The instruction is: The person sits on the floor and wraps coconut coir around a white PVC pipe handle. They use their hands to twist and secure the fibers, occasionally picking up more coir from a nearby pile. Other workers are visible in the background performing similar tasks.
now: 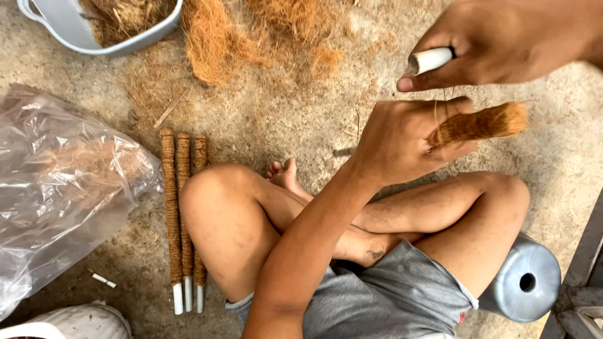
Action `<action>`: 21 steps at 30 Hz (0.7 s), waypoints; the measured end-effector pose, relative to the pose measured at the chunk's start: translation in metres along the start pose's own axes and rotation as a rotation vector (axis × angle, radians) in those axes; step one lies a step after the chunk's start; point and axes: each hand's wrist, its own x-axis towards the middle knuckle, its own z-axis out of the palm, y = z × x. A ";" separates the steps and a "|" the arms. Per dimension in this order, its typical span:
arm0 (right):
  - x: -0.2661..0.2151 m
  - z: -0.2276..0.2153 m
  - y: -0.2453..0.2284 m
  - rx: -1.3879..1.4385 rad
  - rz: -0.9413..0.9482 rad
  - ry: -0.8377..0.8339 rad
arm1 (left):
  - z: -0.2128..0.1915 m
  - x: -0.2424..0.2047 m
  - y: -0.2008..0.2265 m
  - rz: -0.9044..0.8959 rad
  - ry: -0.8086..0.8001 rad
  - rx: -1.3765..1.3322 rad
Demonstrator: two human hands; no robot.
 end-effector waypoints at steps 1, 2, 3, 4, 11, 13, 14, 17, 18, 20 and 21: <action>0.009 0.017 0.000 -0.003 0.000 0.005 | -0.006 0.002 -0.002 0.000 -0.001 0.015; 0.005 0.029 0.008 0.250 -0.116 0.172 | -0.010 0.003 -0.003 -0.001 -0.003 0.031; 0.006 0.040 0.014 0.514 -0.238 0.339 | -0.014 0.002 -0.003 -0.010 -0.009 0.051; 0.005 0.055 0.018 0.657 -0.220 0.448 | -0.014 0.000 -0.003 -0.017 -0.012 0.050; -0.010 0.177 -0.006 1.389 -0.126 0.856 | -0.001 -0.016 -0.039 -0.162 0.012 0.069; 0.000 0.193 -0.018 1.428 -0.117 0.940 | 0.014 -0.016 -0.051 -0.269 -0.046 0.157; 0.013 0.195 -0.021 1.439 -0.115 0.974 | 0.018 -0.012 -0.061 -0.292 -0.053 0.152; 0.074 0.172 -0.013 1.418 -0.132 1.102 | 0.026 -0.028 -0.078 -0.211 0.145 0.065; 0.099 0.157 -0.010 1.401 -0.159 1.139 | 0.013 -0.023 -0.094 -0.241 0.155 0.073; 0.118 0.146 0.000 1.360 -0.156 1.166 | 0.015 -0.015 -0.094 -0.407 0.119 0.106; 0.119 0.149 0.004 1.341 -0.128 1.170 | 0.011 -0.014 -0.089 -0.388 0.087 0.140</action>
